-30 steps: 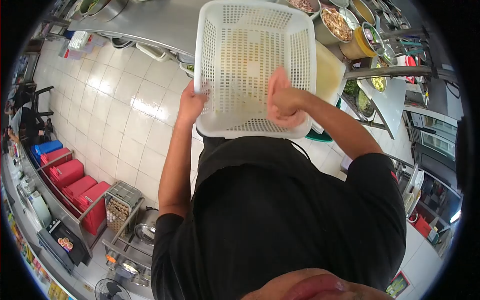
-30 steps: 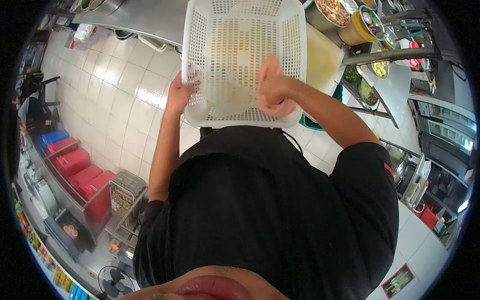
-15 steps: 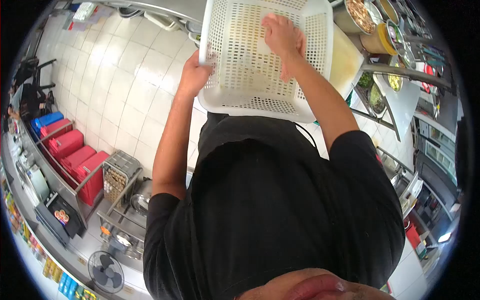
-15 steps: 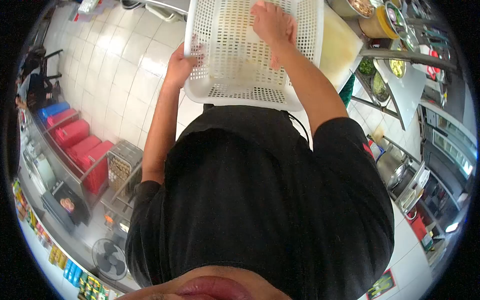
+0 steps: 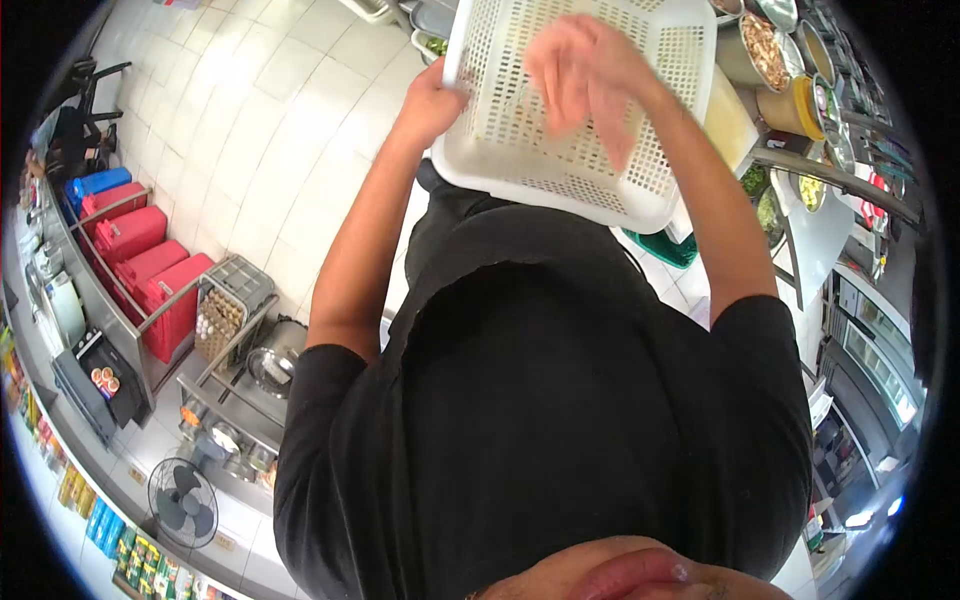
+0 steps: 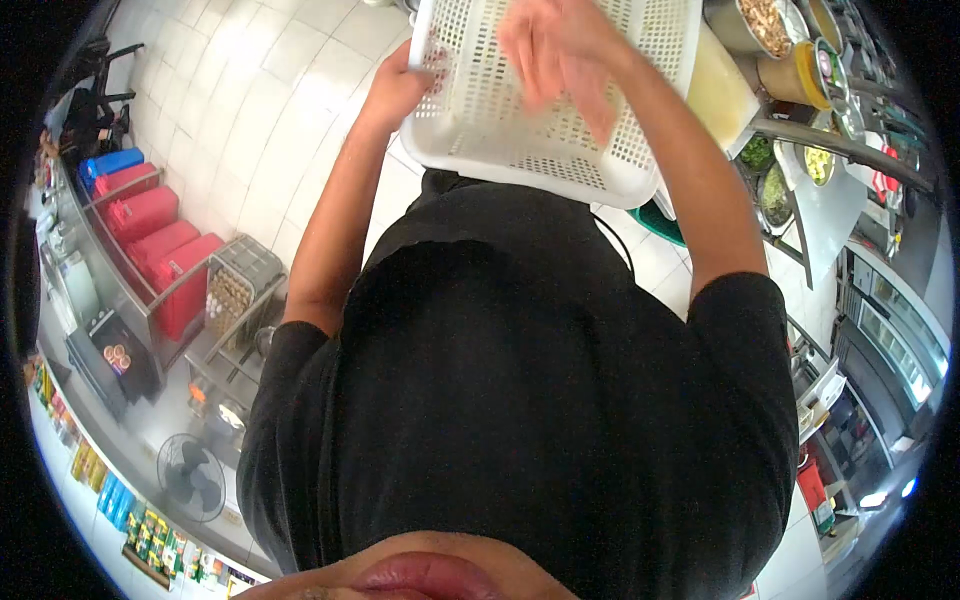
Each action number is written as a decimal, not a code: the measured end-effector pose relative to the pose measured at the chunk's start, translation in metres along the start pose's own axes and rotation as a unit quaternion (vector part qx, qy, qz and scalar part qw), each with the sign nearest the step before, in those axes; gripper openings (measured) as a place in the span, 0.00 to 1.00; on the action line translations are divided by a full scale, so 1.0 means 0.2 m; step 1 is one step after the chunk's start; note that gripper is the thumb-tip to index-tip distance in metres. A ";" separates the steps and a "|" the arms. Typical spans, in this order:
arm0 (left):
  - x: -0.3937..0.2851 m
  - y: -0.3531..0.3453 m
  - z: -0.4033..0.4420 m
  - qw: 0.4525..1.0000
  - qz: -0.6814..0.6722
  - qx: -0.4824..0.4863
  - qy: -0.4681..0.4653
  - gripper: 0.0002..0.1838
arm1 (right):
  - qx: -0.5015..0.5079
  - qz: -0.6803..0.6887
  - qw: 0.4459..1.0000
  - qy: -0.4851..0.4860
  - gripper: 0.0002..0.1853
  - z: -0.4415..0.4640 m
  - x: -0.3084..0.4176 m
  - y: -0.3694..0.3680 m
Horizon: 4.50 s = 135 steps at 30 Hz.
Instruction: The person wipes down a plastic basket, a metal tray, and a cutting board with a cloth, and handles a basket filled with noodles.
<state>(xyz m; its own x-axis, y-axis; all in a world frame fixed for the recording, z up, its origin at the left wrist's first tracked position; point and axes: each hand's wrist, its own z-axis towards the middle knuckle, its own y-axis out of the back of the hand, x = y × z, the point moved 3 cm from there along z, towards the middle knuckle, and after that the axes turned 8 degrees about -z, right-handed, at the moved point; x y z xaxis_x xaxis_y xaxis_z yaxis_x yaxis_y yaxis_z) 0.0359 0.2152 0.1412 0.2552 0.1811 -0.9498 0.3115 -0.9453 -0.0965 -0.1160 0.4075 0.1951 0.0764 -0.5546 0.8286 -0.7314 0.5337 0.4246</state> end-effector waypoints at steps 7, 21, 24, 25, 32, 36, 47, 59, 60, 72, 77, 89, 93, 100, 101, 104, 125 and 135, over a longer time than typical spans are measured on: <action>0.02 0.00 0.00 0.999 0.037 -0.007 -0.021 0.30 | -0.077 -0.369 0.871 0.317 0.13 0.29 -0.20 -0.42; 0.08 0.00 -0.01 0.999 0.027 -0.028 0.008 0.27 | 0.252 -0.221 0.942 0.026 0.06 -0.06 -0.04 -0.45; -0.01 -0.03 -0.05 0.999 0.007 -0.027 0.019 0.27 | 0.165 -0.144 0.974 -0.058 0.13 0.00 0.00 -0.23; -0.01 -0.04 -0.05 0.999 0.003 -0.021 0.027 0.27 | 0.127 -0.123 0.984 -0.017 0.13 0.05 -0.04 -0.21; 0.07 -0.02 0.01 1.000 -0.007 -0.005 0.000 0.27 | 0.084 -0.224 0.947 0.212 0.12 -0.09 -0.30 -0.63; 0.08 -0.07 0.01 1.000 -0.005 -0.011 0.001 0.28 | 0.172 0.077 0.972 -0.139 0.14 -0.17 -0.09 -0.40; 0.04 -0.08 0.02 1.000 -0.004 -0.009 0.002 0.30 | 0.173 -0.221 0.959 0.043 0.14 -0.19 -0.16 -0.56; 0.13 -0.08 0.02 1.000 -0.002 -0.017 0.011 0.30 | 0.211 -0.275 0.937 -0.047 0.13 -0.12 -0.09 -0.29; 0.11 -0.09 0.02 1.000 -0.008 -0.013 0.016 0.30 | 0.194 -0.228 0.947 -0.119 0.11 -0.15 0.02 -0.20; 0.07 -0.17 -0.02 0.999 -0.019 -0.006 0.031 0.31 | 0.160 -0.350 0.908 0.164 0.07 -0.31 -0.48 -0.38; 0.04 -0.16 -0.02 1.000 0.010 0.007 0.016 0.31 | 0.160 -0.429 0.870 0.184 0.03 -0.52 -0.39 0.02; 0.03 -0.12 -0.01 1.000 0.008 0.000 0.028 0.29 | -0.093 -0.467 0.857 0.197 0.11 -0.24 -0.40 0.06; -0.01 -0.11 -0.06 0.999 0.011 -0.003 0.040 0.30 | -0.018 -0.457 0.881 0.120 0.11 -0.39 -0.61 -0.08; -0.03 -0.12 -0.06 0.999 0.001 -0.002 0.040 0.29 | 0.119 -0.320 0.939 0.042 0.14 -0.69 -0.37 -0.15; -0.01 -0.11 -0.04 0.999 0.013 -0.008 0.035 0.29 | 0.127 -0.339 0.931 0.036 0.15 -0.63 -0.29 -0.10; 0.01 -0.11 -0.04 0.999 0.013 -0.023 0.041 0.28 | 0.107 -0.365 0.923 -0.053 0.17 -0.46 -0.27 0.07; 0.03 -0.13 -0.17 0.999 0.025 0.007 0.046 0.27 | 0.370 -0.108 0.898 -0.214 0.09 -0.74 -0.51 -0.18; 0.05 -0.20 -0.21 0.999 -0.034 -0.037 0.020 0.26 | 0.507 -0.248 0.770 -0.297 0.06 -1.06 -0.07 0.27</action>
<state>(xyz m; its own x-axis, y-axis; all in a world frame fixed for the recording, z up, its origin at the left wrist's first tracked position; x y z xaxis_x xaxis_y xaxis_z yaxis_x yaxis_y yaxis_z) 0.0649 0.2673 0.1480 0.2674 0.2571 -0.9287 0.3952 -0.9082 -0.1377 -0.0128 0.5791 0.2847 0.4134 -0.8846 0.2158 -0.8884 -0.4438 -0.1174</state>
